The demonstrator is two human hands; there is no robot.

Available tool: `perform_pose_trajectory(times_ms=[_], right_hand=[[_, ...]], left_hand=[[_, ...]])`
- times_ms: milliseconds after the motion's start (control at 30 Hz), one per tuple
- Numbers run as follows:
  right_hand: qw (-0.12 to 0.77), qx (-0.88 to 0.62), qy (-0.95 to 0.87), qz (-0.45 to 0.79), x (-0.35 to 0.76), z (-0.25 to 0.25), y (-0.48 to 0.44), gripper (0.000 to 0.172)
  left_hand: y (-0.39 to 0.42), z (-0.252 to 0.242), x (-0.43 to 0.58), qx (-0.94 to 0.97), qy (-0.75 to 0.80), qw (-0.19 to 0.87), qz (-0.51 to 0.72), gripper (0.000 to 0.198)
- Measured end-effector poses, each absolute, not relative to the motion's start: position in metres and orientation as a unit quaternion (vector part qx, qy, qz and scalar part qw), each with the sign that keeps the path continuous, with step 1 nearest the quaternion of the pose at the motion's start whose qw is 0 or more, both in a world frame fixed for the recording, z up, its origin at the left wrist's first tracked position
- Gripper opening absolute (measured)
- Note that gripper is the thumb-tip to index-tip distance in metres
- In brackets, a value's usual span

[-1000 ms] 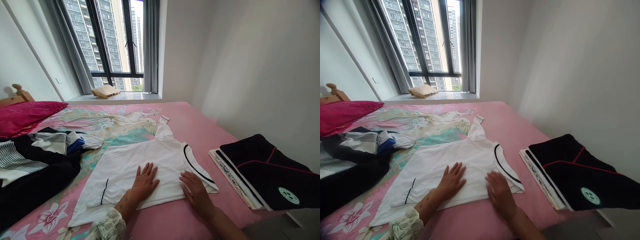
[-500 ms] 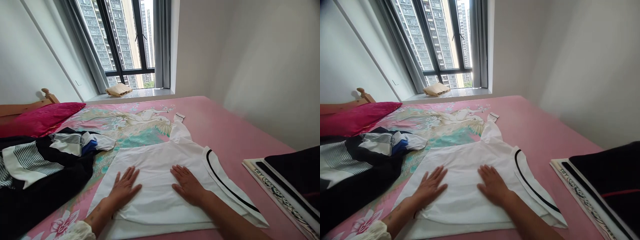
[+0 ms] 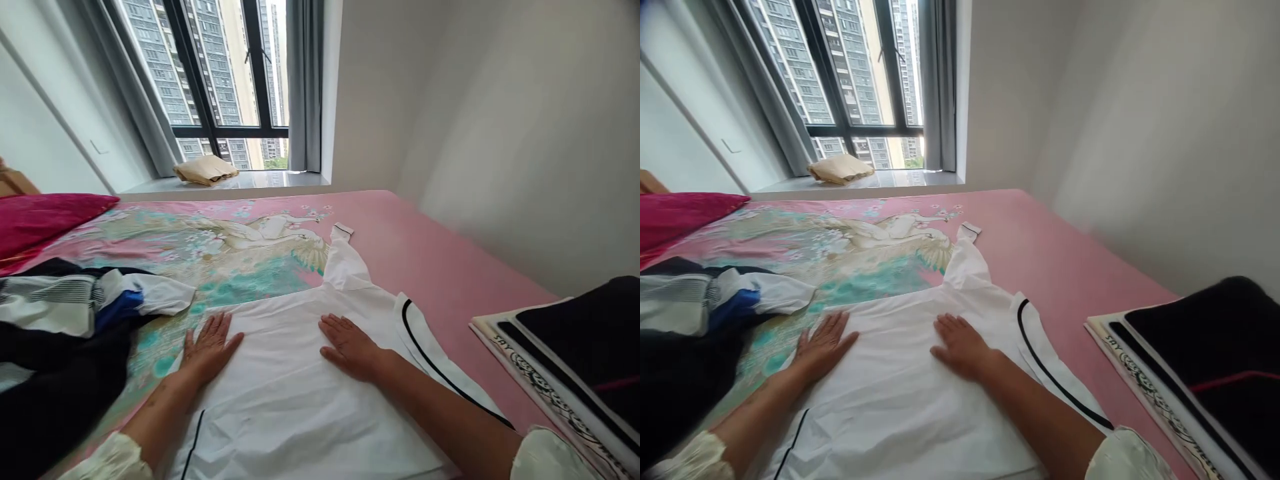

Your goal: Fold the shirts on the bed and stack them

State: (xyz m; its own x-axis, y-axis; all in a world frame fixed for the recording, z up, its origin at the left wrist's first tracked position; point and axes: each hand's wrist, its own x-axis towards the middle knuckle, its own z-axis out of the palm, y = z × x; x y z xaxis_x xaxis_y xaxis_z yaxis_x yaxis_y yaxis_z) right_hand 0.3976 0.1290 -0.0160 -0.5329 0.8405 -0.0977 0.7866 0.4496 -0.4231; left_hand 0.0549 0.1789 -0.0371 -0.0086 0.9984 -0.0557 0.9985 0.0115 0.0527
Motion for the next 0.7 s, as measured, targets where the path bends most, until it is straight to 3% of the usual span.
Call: perform_pose_trajectory(times_ms=[200, 367, 700], right_hand=[[0.033, -0.502, -0.846, 0.179, 0.454, -0.003, 0.151, 0.060], [0.044, -0.414, -0.888, 0.194, 0.476, 0.003, 0.157, 0.054], [0.135, -0.405, -0.879, 0.214, 0.489, -0.021, 0.159, 0.054]], left_hand=[[0.203, -0.012, 0.070, 0.716, 0.697, 0.021, 0.045, 0.052], [0.240, 0.026, 0.163, 0.697, 0.637, 0.246, 0.221, 0.038], [0.332, 0.022, 0.320, 0.504, 0.579, 0.561, 0.309, 0.034]])
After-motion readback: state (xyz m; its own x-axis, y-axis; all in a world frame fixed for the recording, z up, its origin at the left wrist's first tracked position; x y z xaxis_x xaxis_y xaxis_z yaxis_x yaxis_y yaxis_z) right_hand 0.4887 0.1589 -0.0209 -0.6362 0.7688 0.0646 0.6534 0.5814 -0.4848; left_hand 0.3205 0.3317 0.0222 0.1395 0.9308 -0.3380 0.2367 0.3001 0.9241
